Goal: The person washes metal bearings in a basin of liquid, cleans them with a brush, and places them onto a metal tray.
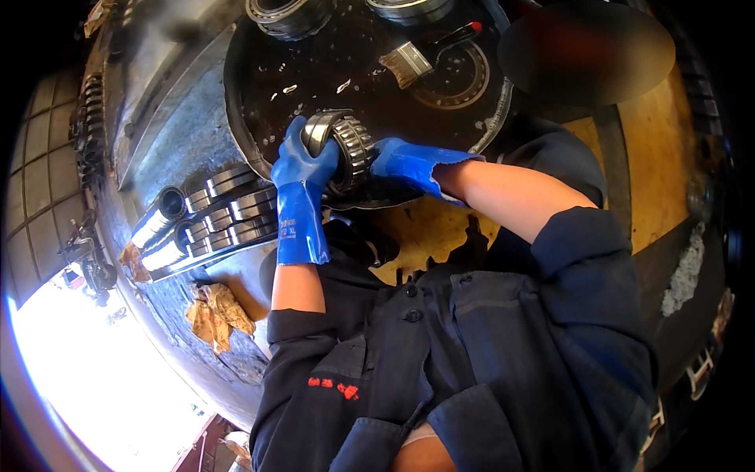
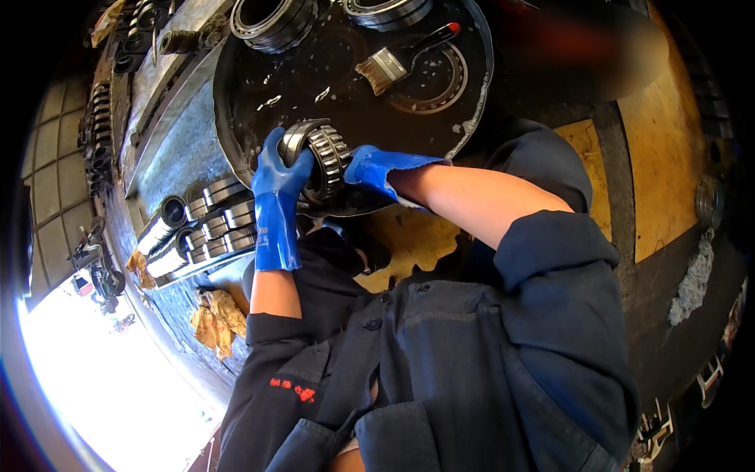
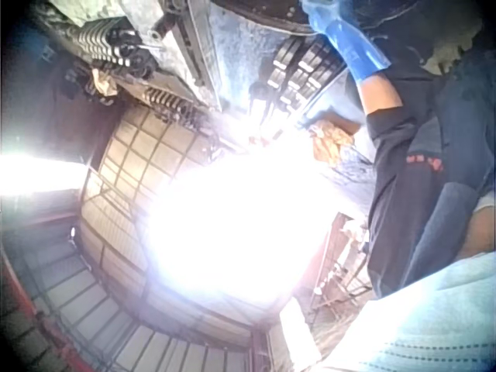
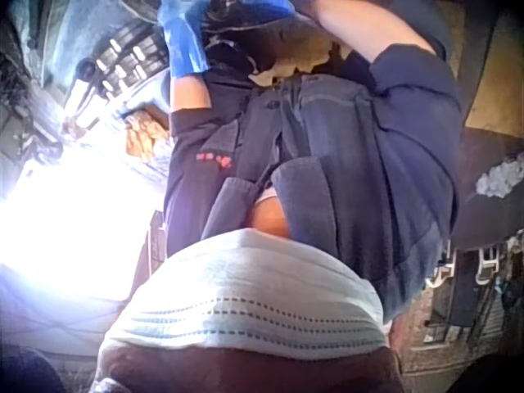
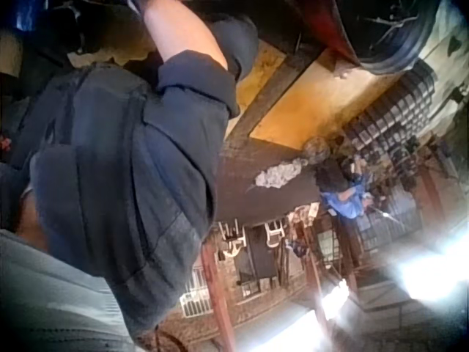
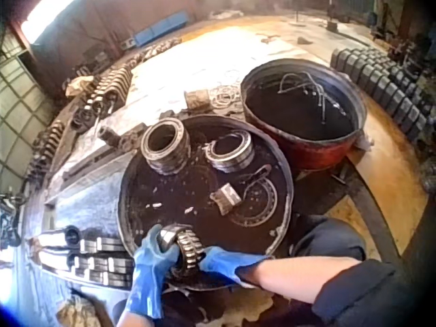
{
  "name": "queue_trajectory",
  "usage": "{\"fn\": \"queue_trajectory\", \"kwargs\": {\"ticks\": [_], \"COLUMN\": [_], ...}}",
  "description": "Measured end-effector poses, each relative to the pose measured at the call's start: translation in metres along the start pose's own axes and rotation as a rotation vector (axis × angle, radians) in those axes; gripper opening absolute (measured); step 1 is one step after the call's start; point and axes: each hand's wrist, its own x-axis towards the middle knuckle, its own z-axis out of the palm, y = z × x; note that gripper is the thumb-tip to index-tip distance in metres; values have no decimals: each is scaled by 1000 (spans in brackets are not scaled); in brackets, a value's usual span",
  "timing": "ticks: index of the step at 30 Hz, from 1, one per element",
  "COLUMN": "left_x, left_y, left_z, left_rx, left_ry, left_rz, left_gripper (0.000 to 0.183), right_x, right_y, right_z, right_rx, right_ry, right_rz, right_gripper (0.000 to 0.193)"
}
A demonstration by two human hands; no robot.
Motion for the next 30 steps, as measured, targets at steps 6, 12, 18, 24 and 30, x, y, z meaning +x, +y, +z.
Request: {"fn": "queue_trajectory", "kwargs": {"ticks": [6,12,18,24,30], "left_x": [14,18,1,16,13], "left_y": [-29,-77,-21,-34,-28], "left_z": [-5,6,-10,-3,-4], "left_rx": [-723,-1079,-1211,-1101,-272], "left_ry": [-276,-282,-315,-427,-183], "left_rz": [-21,-222,-341,-138,-123], "left_gripper": [48,52,56,50,114], "right_x": [16,-9,-74,-90,-82], "right_y": [19,-30,-103,-122,-125], "right_z": [-6,14,-7,-3,-68], "right_rx": [200,-77,-486,-537,-324], "right_ry": [-125,-75,-19,49,255], "right_rz": [-32,-214,-159,-72,-102], "right_gripper": [47,40,36,34,54]}}
